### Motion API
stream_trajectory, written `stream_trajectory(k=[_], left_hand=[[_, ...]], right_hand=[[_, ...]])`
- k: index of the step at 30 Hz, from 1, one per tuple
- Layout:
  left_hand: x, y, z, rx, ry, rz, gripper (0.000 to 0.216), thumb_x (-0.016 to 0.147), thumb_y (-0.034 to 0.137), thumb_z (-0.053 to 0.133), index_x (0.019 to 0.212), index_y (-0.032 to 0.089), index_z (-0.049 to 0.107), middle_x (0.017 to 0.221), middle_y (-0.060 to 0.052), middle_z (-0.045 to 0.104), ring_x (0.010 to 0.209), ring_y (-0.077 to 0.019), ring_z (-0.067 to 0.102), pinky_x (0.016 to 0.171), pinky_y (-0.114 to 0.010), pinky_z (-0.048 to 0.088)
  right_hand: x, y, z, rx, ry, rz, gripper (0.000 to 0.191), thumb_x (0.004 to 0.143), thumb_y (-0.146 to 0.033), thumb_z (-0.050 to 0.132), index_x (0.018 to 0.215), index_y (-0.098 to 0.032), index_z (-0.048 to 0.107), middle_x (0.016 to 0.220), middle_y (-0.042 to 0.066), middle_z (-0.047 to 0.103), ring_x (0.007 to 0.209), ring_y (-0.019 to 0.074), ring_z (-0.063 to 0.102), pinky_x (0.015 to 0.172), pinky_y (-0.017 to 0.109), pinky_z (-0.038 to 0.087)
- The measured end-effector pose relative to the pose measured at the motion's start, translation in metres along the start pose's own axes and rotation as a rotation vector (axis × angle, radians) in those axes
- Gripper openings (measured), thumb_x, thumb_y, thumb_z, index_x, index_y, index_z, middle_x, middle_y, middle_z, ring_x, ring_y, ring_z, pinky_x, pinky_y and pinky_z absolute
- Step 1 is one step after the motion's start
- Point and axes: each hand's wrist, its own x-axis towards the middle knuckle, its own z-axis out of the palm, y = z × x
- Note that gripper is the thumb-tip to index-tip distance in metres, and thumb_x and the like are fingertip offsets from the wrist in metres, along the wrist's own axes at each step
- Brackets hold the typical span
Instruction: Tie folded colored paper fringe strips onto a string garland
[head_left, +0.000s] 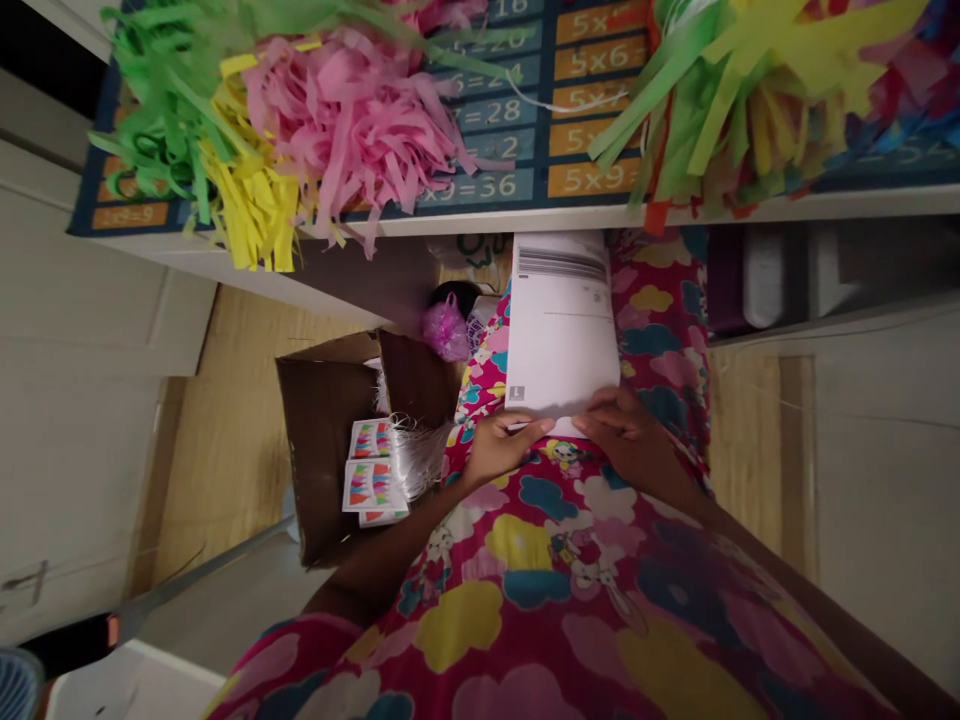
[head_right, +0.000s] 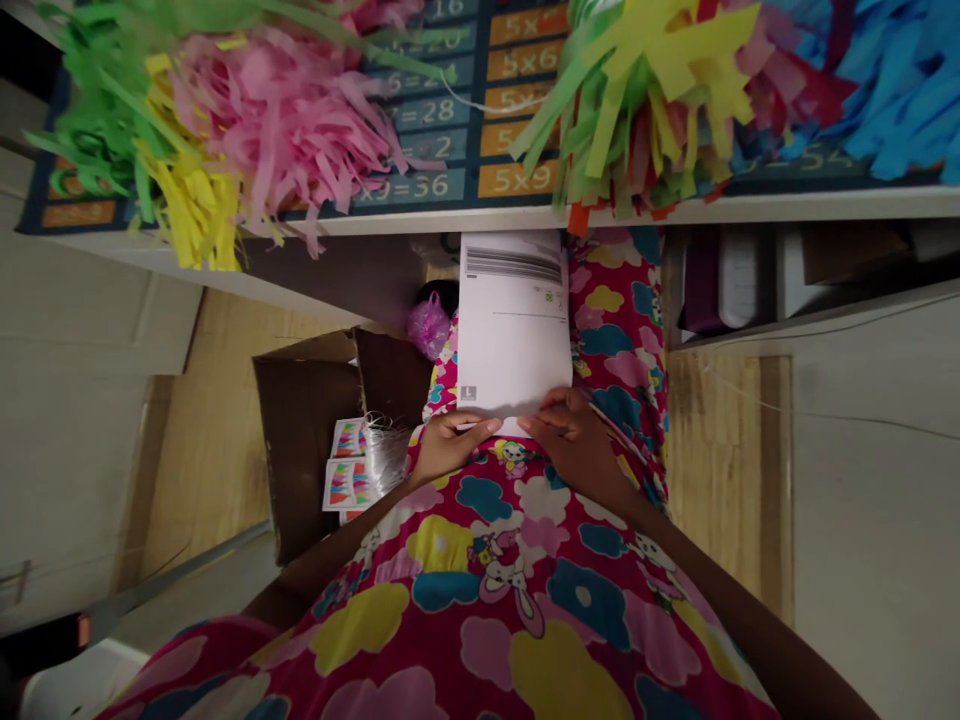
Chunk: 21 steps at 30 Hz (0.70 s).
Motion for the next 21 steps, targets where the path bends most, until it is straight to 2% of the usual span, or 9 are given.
stream_trajectory(k=[3, 6, 10, 14, 21], left_hand=[[0.0, 0.002, 0.0, -0.009, -0.005, -0.01, 0.046, 0.075, 0.059, 0.074, 0.058, 0.017, 0.068, 0.045, 0.004, 0.054, 0.043, -0.0085, 0.044, 0.041, -0.021, 0.033], [-0.001, 0.001, 0.0, -0.012, -0.02, -0.033, 0.048, 0.073, 0.061, 0.075, 0.056, 0.017, 0.066, 0.043, 0.005, 0.05, 0.041, -0.0073, 0.039, 0.04, -0.022, 0.03], [-0.002, -0.003, -0.005, 0.006, -0.06, -0.003, 0.048, 0.074, 0.061, 0.074, 0.058, 0.017, 0.067, 0.047, 0.002, 0.055, 0.043, -0.0091, 0.044, 0.043, -0.022, 0.034], [-0.003, -0.007, -0.008, 0.02, -0.015, 0.057, 0.045, 0.073, 0.062, 0.075, 0.066, 0.018, 0.07, 0.061, -0.001, 0.065, 0.057, -0.0132, 0.056, 0.055, -0.025, 0.043], [-0.002, -0.01, -0.005, 0.069, 0.03, 0.129, 0.051, 0.078, 0.066, 0.069, 0.061, 0.019, 0.055, 0.058, 0.002, 0.054, 0.056, -0.0119, 0.049, 0.055, -0.024, 0.039]], right_hand=[[0.001, 0.001, 0.001, 0.028, -0.002, 0.013, 0.038, 0.083, -0.051, 0.061, 0.06, -0.021, 0.065, 0.097, 0.007, 0.061, 0.087, 0.0195, 0.06, 0.07, 0.03, 0.049], [0.001, 0.0, 0.003, 0.032, 0.045, 0.045, 0.035, 0.08, -0.051, 0.063, 0.061, -0.022, 0.066, 0.097, 0.007, 0.062, 0.087, 0.0198, 0.061, 0.069, 0.03, 0.05], [0.001, -0.001, 0.005, 0.006, 0.092, 0.036, 0.032, 0.079, -0.049, 0.065, 0.06, -0.023, 0.067, 0.09, 0.006, 0.064, 0.083, 0.0193, 0.061, 0.07, 0.031, 0.05], [0.001, -0.002, 0.004, -0.016, 0.094, 0.018, 0.033, 0.082, -0.049, 0.063, 0.063, -0.023, 0.068, 0.09, 0.006, 0.065, 0.083, 0.0197, 0.062, 0.067, 0.031, 0.049], [0.0, -0.001, 0.0, -0.015, 0.033, -0.042, 0.037, 0.085, -0.052, 0.062, 0.064, -0.023, 0.071, 0.096, 0.005, 0.064, 0.083, 0.0182, 0.062, 0.077, 0.032, 0.049]])
